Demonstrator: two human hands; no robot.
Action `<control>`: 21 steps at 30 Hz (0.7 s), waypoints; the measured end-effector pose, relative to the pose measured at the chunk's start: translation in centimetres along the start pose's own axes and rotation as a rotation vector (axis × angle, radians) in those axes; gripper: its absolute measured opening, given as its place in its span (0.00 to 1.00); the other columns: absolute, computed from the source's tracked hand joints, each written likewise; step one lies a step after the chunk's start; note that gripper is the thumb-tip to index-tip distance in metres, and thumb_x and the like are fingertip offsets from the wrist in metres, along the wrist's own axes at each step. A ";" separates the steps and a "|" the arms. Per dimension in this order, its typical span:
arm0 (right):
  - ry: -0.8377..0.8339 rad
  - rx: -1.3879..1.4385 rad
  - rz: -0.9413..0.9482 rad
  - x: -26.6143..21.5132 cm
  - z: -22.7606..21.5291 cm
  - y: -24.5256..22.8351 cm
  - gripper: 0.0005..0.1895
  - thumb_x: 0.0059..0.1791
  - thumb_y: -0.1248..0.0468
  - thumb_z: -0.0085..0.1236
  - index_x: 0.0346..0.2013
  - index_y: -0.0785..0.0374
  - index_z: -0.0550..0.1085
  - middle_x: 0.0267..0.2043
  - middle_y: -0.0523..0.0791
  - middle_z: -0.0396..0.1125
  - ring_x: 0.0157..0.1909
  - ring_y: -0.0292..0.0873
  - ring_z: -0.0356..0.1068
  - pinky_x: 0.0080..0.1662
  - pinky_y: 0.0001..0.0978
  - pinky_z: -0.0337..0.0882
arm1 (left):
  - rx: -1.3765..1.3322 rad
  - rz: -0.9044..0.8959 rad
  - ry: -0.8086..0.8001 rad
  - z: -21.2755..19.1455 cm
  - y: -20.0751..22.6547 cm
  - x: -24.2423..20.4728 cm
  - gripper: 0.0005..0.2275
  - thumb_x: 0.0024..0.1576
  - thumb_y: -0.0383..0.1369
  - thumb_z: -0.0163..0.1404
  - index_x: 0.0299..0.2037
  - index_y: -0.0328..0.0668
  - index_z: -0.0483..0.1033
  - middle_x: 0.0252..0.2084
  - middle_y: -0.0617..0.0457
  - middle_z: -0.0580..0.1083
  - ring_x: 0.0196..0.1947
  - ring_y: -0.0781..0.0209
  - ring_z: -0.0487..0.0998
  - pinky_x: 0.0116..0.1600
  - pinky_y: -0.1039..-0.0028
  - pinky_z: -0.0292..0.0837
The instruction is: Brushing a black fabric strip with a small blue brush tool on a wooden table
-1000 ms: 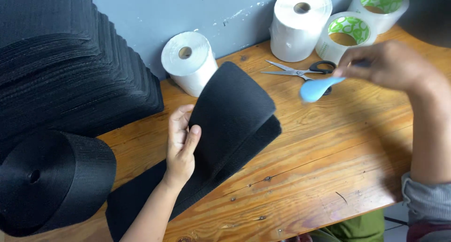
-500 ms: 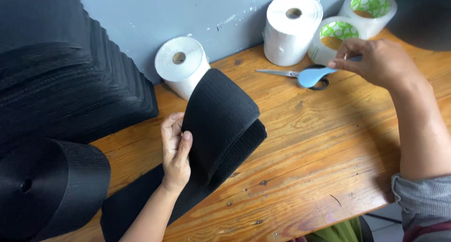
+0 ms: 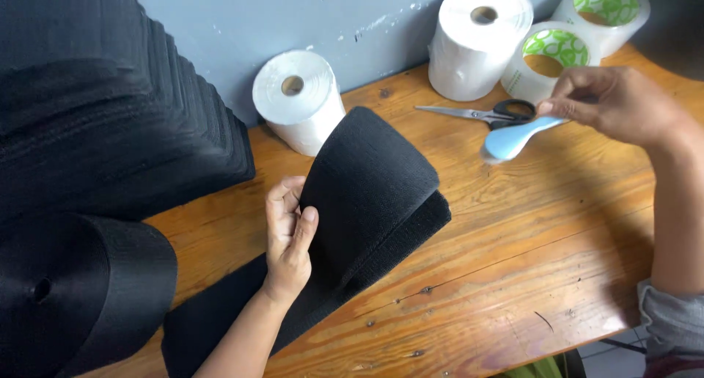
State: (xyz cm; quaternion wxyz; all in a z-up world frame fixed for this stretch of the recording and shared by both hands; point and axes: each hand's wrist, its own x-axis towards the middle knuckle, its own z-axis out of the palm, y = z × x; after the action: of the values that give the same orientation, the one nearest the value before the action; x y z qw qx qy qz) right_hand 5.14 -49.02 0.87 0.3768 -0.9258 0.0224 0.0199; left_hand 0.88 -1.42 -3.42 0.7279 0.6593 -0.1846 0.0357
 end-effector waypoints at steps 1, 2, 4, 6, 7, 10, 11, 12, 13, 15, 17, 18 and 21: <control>-0.003 -0.002 0.002 -0.1 0.3 -1.1 0.08 0.52 0.60 0.67 0.32 0.59 0.79 0.31 0.39 0.70 0.36 0.33 0.62 0.41 0.25 0.59 | -0.002 -0.003 0.002 -0.1 -0.1 -0.2 0.19 0.67 0.39 0.45 0.64 0.40 0.59 0.53 0.49 0.71 0.52 0.64 0.70 0.61 0.74 0.62; -0.002 -0.215 0.097 -0.3 0.6 -2.2 0.11 0.52 0.51 0.65 0.33 0.54 0.80 0.30 0.40 0.72 0.33 0.37 0.64 0.39 0.29 0.60 | -0.007 -0.010 -0.004 0.0 -0.1 -0.3 0.19 0.67 0.38 0.45 0.65 0.40 0.59 0.54 0.48 0.71 0.54 0.63 0.70 0.62 0.74 0.62; 0.020 -0.426 0.186 0.0 1.3 -3.2 0.16 0.51 0.42 0.64 0.33 0.49 0.81 0.28 0.42 0.73 0.31 0.41 0.66 0.37 0.34 0.61 | -0.014 -0.001 -0.016 0.1 -0.1 0.2 0.19 0.67 0.38 0.45 0.65 0.39 0.59 0.56 0.47 0.71 0.56 0.62 0.71 0.64 0.74 0.62; -0.168 -0.328 -0.108 0.5 3.1 -2.7 0.07 0.47 0.61 0.64 0.34 0.42 0.85 0.36 0.33 0.79 0.40 0.35 0.75 0.47 0.30 0.70 | 0.007 0.029 -0.040 0.2 0.1 0.1 0.19 0.67 0.36 0.45 0.65 0.39 0.58 0.58 0.45 0.70 0.57 0.60 0.70 0.65 0.73 0.62; -0.163 -0.329 -0.120 -0.7 3.9 -5.5 0.07 0.47 0.61 0.64 0.34 0.42 0.85 0.36 0.33 0.79 0.40 0.35 0.75 0.47 0.30 0.70 | 0.011 0.039 -0.035 0.4 0.3 0.3 0.19 0.67 0.36 0.45 0.65 0.39 0.58 0.58 0.45 0.70 0.57 0.60 0.70 0.65 0.73 0.62; -0.914 -0.310 -0.087 -2.7 5.3 -9.1 0.14 0.48 0.43 0.64 0.27 0.44 0.85 0.18 0.33 0.68 0.25 0.29 0.65 0.34 0.25 0.63 | -0.026 0.044 -0.076 0.5 0.7 0.3 0.18 0.66 0.32 0.46 0.64 0.38 0.58 0.59 0.42 0.69 0.60 0.57 0.70 0.67 0.71 0.63; -0.778 -0.199 -0.139 -2.3 4.7 -7.3 0.14 0.49 0.47 0.58 0.29 0.46 0.86 0.25 0.33 0.77 0.30 0.30 0.74 0.38 0.26 0.71 | 0.035 0.046 -0.086 0.4 0.6 0.2 0.19 0.65 0.33 0.48 0.63 0.37 0.60 0.57 0.45 0.68 0.58 0.59 0.70 0.66 0.72 0.63; -0.641 -0.089 -0.187 -1.9 4.1 -5.4 0.16 0.50 0.52 0.52 0.32 0.48 0.87 0.31 0.33 0.86 0.34 0.31 0.83 0.42 0.26 0.78 | 0.097 0.047 -0.097 0.4 0.5 0.2 0.19 0.64 0.33 0.49 0.62 0.36 0.61 0.55 0.48 0.67 0.56 0.61 0.69 0.65 0.73 0.63; -0.647 -0.087 -0.185 -1.6 3.4 -3.9 0.16 0.50 0.52 0.52 0.32 0.48 0.87 0.31 0.33 0.86 0.34 0.31 0.83 0.42 0.26 0.78 | 0.097 0.040 -0.094 0.4 0.3 -0.2 0.19 0.64 0.33 0.49 0.62 0.36 0.61 0.55 0.48 0.67 0.56 0.61 0.69 0.65 0.73 0.63; -0.270 0.214 -0.198 -0.8 1.5 -1.2 0.25 0.53 0.45 0.43 0.44 0.63 0.74 0.41 0.44 0.72 0.45 0.38 0.68 0.49 0.29 0.65 | 0.209 0.083 -0.098 0.3 0.2 -0.3 0.20 0.63 0.35 0.51 0.62 0.36 0.63 0.60 0.46 0.66 0.63 0.56 0.67 0.73 0.69 0.58; -0.217 0.251 -0.093 -1.3 3.1 -3.3 0.21 0.54 0.46 0.44 0.46 0.60 0.70 0.37 0.43 0.65 0.38 0.37 0.61 0.41 0.29 0.61 | 0.225 0.076 -0.105 0.3 0.2 -0.2 0.20 0.62 0.34 0.51 0.62 0.36 0.63 0.60 0.47 0.66 0.64 0.57 0.67 0.73 0.69 0.58; -0.167 0.286 0.014 -1.6 4.0 -4.4 0.18 0.56 0.47 0.44 0.47 0.57 0.66 0.33 0.42 0.57 0.31 0.37 0.54 0.33 0.29 0.58 | 0.241 0.066 -0.109 0.3 0.3 -0.2 0.20 0.62 0.34 0.52 0.62 0.36 0.64 0.60 0.47 0.67 0.64 0.57 0.67 0.73 0.70 0.58; -0.293 0.308 -0.003 -2.4 7.4 -7.5 0.24 0.48 0.38 0.44 0.39 0.55 0.68 0.35 0.43 0.75 0.38 0.37 0.70 0.44 0.28 0.65 | 0.236 0.115 -0.170 0.7 0.9 0.2 0.17 0.63 0.33 0.51 0.60 0.38 0.65 0.57 0.50 0.68 0.59 0.59 0.67 0.70 0.70 0.60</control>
State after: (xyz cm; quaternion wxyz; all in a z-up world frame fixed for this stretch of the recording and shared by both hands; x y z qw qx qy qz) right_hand 3.04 -38.44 0.88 0.5131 -0.8445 -0.0313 0.1501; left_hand 0.68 -2.00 -2.43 0.6240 0.7292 -0.2775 0.0429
